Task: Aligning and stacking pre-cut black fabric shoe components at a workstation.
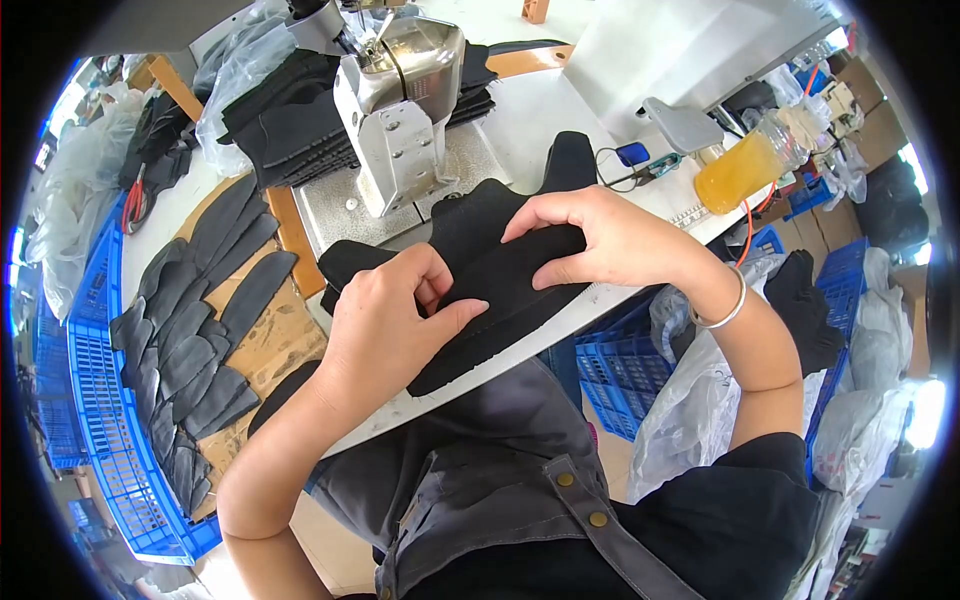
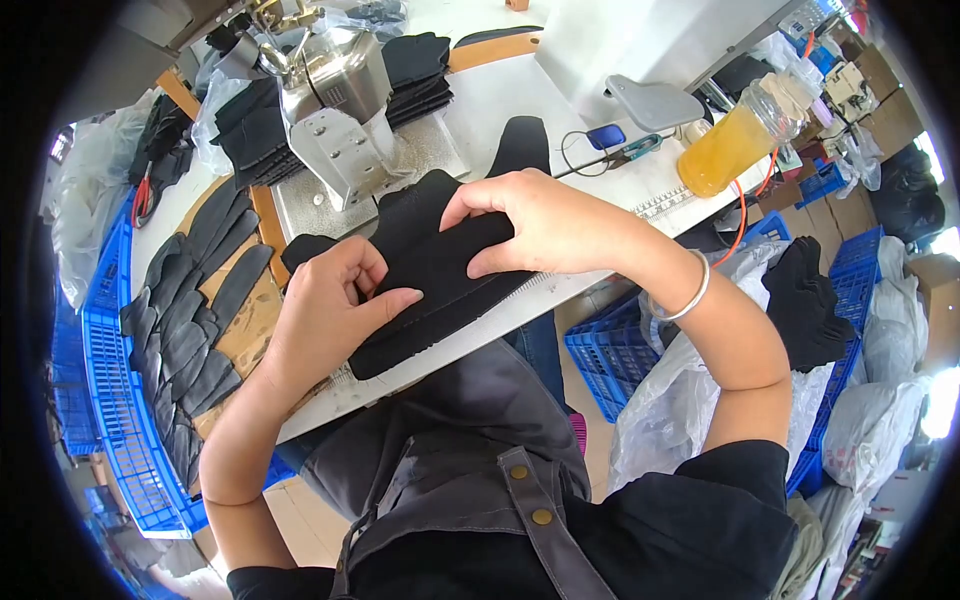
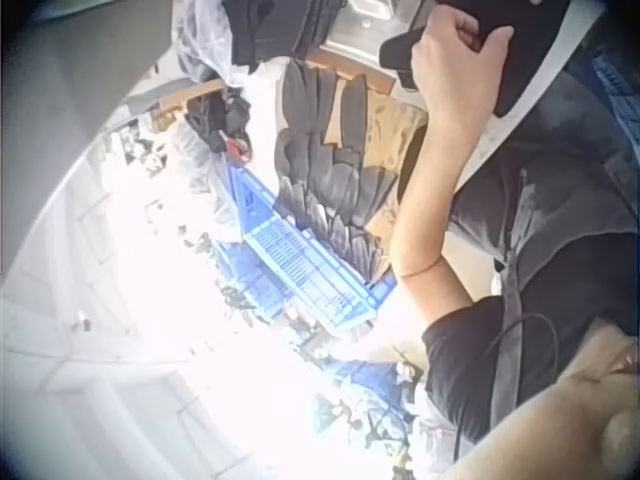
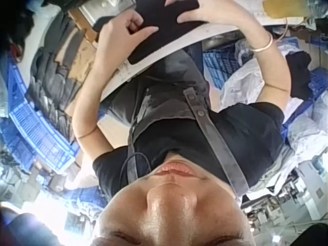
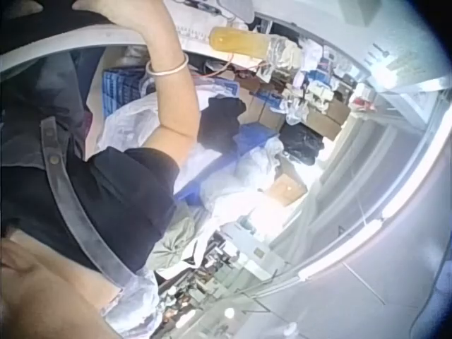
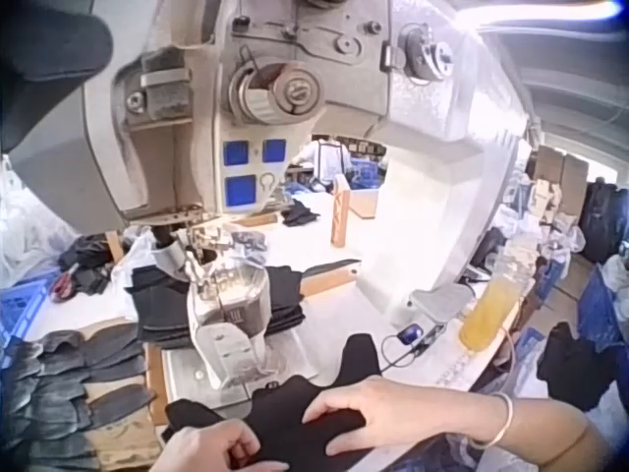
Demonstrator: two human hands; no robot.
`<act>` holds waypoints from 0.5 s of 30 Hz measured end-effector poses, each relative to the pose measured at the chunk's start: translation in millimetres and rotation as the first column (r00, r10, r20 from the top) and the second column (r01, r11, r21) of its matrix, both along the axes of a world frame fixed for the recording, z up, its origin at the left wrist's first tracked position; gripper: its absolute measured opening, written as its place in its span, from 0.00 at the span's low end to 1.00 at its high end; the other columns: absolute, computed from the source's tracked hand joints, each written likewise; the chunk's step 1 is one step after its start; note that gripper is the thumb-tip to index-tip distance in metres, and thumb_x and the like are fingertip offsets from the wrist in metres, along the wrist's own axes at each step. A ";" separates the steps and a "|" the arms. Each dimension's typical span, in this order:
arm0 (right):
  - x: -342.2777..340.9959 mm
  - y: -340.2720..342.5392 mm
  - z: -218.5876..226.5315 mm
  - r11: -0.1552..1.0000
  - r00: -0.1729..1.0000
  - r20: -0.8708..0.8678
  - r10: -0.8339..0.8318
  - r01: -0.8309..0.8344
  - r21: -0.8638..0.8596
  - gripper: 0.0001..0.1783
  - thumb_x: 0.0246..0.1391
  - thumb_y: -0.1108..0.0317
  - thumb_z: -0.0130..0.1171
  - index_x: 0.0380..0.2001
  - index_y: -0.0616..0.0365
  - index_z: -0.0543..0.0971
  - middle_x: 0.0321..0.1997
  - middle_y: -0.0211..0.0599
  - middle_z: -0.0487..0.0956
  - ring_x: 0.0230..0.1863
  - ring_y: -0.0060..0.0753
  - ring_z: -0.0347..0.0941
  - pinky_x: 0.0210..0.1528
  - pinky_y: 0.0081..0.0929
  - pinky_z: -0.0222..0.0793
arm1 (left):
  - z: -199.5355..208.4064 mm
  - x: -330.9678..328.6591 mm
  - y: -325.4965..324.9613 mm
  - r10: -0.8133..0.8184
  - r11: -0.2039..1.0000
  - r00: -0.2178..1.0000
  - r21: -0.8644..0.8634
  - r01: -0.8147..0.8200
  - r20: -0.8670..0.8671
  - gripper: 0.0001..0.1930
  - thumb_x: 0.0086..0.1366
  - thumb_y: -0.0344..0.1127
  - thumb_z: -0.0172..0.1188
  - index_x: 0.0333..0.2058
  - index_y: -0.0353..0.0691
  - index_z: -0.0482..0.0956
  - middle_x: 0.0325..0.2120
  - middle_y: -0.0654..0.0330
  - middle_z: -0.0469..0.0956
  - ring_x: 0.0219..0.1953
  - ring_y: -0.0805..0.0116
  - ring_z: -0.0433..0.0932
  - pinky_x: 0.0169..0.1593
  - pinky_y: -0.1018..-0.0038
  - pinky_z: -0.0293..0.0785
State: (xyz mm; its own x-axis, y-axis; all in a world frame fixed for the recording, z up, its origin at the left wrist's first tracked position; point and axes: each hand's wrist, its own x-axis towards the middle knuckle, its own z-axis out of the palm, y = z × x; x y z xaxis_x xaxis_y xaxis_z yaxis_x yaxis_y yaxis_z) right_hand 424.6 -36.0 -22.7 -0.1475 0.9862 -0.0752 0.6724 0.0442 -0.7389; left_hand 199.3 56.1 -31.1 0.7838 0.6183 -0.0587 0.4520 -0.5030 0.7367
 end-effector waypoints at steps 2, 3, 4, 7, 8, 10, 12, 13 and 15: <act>-0.3 -0.2 -1.9 1.000 1.000 0.008 0.012 -0.012 0.017 0.23 0.40 0.67 0.69 0.44 0.57 0.78 0.41 0.35 0.80 0.44 0.32 0.76 0.50 0.27 0.68 | 0.1 0.3 -0.9 0.000 1.000 1.000 0.014 0.001 -0.007 0.16 0.50 0.39 0.70 0.25 0.36 0.73 0.17 0.57 0.76 0.20 0.62 0.76 0.27 0.71 0.71; -0.5 -0.4 -3.4 0.999 1.000 0.003 0.018 -0.018 0.040 0.24 0.39 0.67 0.69 0.43 0.57 0.77 0.40 0.35 0.80 0.43 0.34 0.76 0.49 0.28 0.68 | -0.6 1.1 -2.2 0.011 1.000 1.000 0.009 -0.011 0.000 0.16 0.50 0.38 0.71 0.25 0.36 0.72 0.16 0.60 0.72 0.19 0.69 0.70 0.26 0.74 0.67; -1.2 -0.4 -4.1 0.998 1.000 -0.001 0.025 -0.025 0.062 0.24 0.39 0.67 0.70 0.43 0.57 0.77 0.39 0.36 0.80 0.42 0.35 0.76 0.48 0.28 0.69 | -1.5 1.7 -3.3 0.023 1.000 1.000 0.004 -0.023 0.007 0.16 0.49 0.36 0.71 0.24 0.35 0.71 0.15 0.64 0.69 0.18 0.77 0.65 0.24 0.77 0.63; -12.6 2.7 8.7 0.999 0.996 0.084 -0.005 0.008 -0.035 0.26 0.37 0.67 0.71 0.43 0.57 0.75 0.39 0.37 0.79 0.41 0.39 0.75 0.46 0.31 0.69 | -6.0 0.7 -2.9 0.016 0.999 0.999 0.038 -0.017 0.037 0.16 0.49 0.36 0.71 0.25 0.35 0.71 0.14 0.61 0.71 0.17 0.73 0.67 0.23 0.76 0.64; -13.1 3.7 7.1 0.999 0.997 0.081 0.000 0.003 -0.034 0.26 0.37 0.67 0.71 0.43 0.57 0.75 0.39 0.37 0.79 0.41 0.39 0.75 0.46 0.31 0.69 | -3.9 0.6 -1.7 0.021 0.999 0.999 0.040 -0.022 0.035 0.16 0.49 0.36 0.71 0.25 0.35 0.71 0.14 0.61 0.71 0.17 0.73 0.67 0.23 0.76 0.64; -12.4 4.8 2.9 1.000 0.982 0.191 0.006 -0.003 -0.015 0.29 0.35 0.67 0.71 0.44 0.56 0.72 0.39 0.37 0.78 0.40 0.43 0.73 0.45 0.34 0.68 | 2.8 0.8 3.3 -0.039 0.996 0.998 0.084 0.042 -0.045 0.15 0.50 0.37 0.70 0.23 0.35 0.72 0.13 0.61 0.71 0.16 0.72 0.68 0.23 0.75 0.64; -13.3 6.3 3.6 1.000 0.983 0.181 0.021 -0.021 -0.006 0.29 0.35 0.67 0.71 0.44 0.55 0.72 0.40 0.37 0.78 0.41 0.43 0.73 0.45 0.35 0.68 | 5.6 -2.7 11.1 -0.065 0.995 0.994 0.075 0.071 -0.085 0.15 0.51 0.37 0.69 0.22 0.35 0.72 0.12 0.60 0.71 0.16 0.71 0.69 0.23 0.75 0.64; -13.5 6.5 3.7 1.000 0.984 0.177 0.024 -0.025 0.000 0.29 0.35 0.66 0.71 0.44 0.55 0.71 0.41 0.37 0.78 0.42 0.43 0.72 0.45 0.35 0.67 | 6.9 -4.9 14.7 -0.105 0.992 0.987 0.061 0.113 -0.119 0.14 0.51 0.37 0.69 0.21 0.35 0.73 0.12 0.60 0.71 0.16 0.71 0.69 0.23 0.75 0.64; -15.2 5.1 4.4 0.999 0.984 0.174 0.026 -0.029 0.016 0.29 0.35 0.66 0.71 0.44 0.55 0.71 0.41 0.36 0.78 0.41 0.43 0.72 0.46 0.35 0.67 | 8.9 -6.8 16.6 -0.109 0.992 0.987 0.053 0.116 -0.117 0.14 0.52 0.38 0.68 0.20 0.35 0.74 0.13 0.60 0.72 0.16 0.70 0.70 0.23 0.74 0.64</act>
